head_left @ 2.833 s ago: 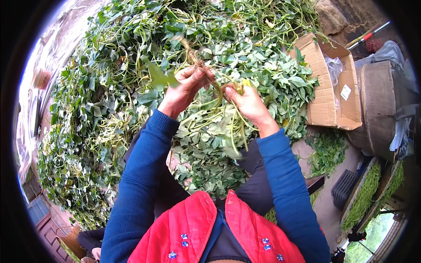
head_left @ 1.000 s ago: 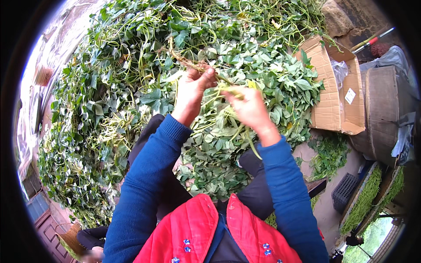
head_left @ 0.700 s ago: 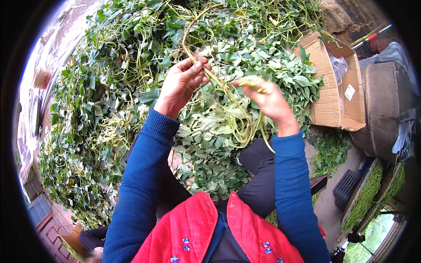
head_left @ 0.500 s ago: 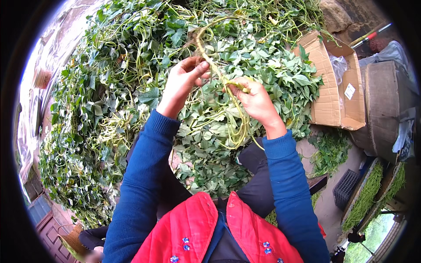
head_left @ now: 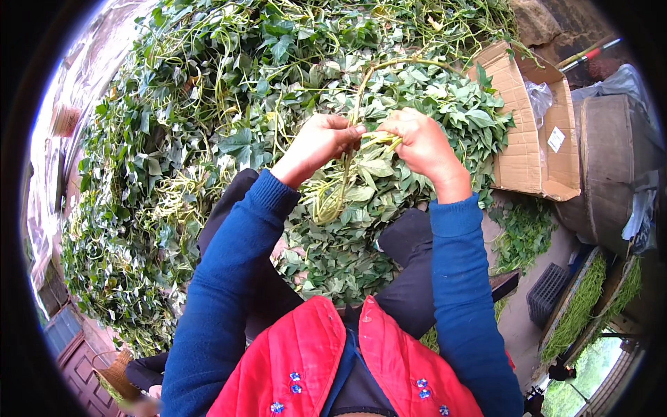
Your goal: The person sits cross-legged and repeatedly picks up leafy green stems, stripping the leaves off by hand and dropping them into a growing pile. The stems are handled one at a time and placed aside after the leaves are removed.
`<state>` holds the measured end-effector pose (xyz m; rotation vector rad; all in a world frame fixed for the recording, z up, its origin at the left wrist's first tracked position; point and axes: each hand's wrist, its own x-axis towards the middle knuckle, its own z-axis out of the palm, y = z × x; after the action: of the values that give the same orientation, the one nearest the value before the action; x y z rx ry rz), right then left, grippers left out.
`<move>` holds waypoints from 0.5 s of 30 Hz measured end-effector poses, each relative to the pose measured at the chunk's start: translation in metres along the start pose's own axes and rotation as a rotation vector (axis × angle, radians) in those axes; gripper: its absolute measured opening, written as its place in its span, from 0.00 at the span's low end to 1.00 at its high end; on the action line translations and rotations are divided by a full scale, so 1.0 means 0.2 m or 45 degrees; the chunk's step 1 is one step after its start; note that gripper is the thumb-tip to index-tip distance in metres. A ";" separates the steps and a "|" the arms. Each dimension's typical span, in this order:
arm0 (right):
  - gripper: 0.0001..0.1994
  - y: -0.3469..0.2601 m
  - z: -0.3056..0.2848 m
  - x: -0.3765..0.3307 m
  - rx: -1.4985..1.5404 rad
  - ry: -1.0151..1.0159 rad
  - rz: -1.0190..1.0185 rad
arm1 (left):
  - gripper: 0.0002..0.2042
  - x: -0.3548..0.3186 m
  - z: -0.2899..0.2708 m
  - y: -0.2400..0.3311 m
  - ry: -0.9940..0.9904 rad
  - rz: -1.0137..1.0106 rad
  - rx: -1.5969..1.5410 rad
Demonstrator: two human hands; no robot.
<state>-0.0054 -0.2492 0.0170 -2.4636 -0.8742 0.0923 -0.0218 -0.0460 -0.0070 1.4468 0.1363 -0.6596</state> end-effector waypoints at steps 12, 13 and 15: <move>0.14 -0.16 0.10 0.01 0.758 0.026 0.229 | 0.10 0.01 -0.13 0.01 0.045 0.216 -0.749; 0.14 -0.16 0.14 0.02 0.651 -0.001 0.188 | 0.10 0.01 -0.13 0.02 0.026 0.241 -0.784; 0.11 -0.14 0.15 0.02 0.592 0.019 0.260 | 0.11 0.01 -0.12 0.04 0.116 0.208 -0.574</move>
<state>-0.0256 -0.2154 0.0057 -2.1007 -0.5189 0.3120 -0.0090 -0.0237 -0.0049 1.0396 0.2197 -0.3964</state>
